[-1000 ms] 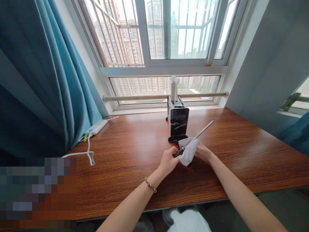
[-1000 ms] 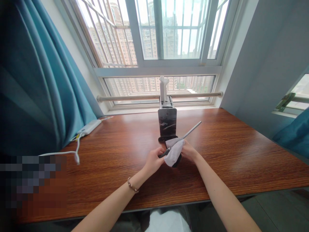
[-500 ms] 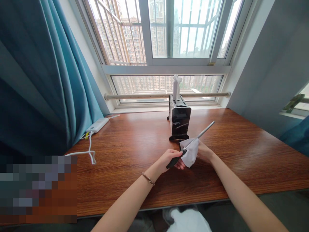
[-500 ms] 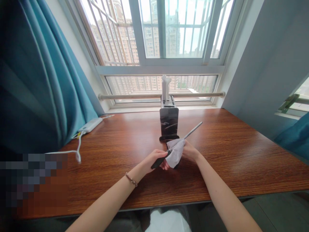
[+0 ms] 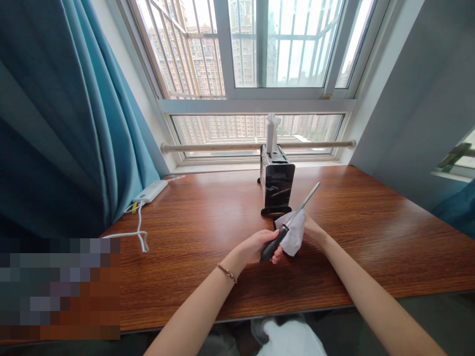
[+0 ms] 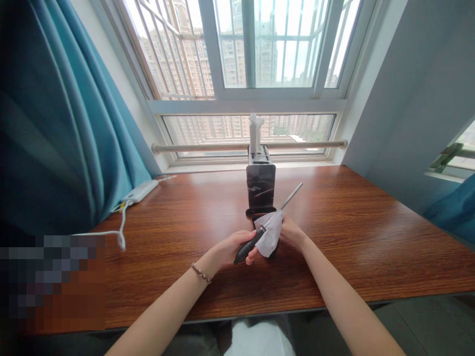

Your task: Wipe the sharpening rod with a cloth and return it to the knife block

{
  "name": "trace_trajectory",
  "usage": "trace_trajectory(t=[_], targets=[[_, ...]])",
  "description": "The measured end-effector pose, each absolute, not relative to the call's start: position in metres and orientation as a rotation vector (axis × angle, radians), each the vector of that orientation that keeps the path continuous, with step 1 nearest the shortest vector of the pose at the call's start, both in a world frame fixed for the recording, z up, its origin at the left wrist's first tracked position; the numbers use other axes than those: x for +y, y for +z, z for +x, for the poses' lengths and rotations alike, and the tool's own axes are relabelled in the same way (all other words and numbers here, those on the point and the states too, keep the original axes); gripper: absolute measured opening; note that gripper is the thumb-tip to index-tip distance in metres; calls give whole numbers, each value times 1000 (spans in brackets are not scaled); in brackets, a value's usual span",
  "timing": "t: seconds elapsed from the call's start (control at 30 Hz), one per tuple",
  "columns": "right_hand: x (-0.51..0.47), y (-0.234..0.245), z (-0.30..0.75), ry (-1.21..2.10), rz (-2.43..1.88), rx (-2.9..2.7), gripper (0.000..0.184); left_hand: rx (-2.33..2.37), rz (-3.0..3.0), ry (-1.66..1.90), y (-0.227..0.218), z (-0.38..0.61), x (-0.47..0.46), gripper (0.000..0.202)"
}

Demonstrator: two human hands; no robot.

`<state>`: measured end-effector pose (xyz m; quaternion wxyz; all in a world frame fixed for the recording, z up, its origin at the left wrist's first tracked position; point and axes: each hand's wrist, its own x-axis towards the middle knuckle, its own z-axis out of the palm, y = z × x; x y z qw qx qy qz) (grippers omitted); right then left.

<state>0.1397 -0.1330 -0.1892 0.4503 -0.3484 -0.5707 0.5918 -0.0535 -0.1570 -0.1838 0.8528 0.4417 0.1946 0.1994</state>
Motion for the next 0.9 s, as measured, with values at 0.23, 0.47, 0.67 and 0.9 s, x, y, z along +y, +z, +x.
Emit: trace_trajectory(t=[0.23, 0.47, 0.67, 0.9], targets=[[-124, -198, 144, 1325, -888, -1448, 23, 744, 1001, 609, -196, -44, -151, 43], [-120, -198, 147, 1237, -958, -1497, 18, 875, 1226, 778, -200, -38, -146, 47], [-117, -202, 149, 1260, -881, -1349, 19, 875, 1203, 842, -201, -39, -149, 47], [-111, -197, 163, 1333, -617, -981, 23, 856, 1290, 940, -204, -39, -154, 35]])
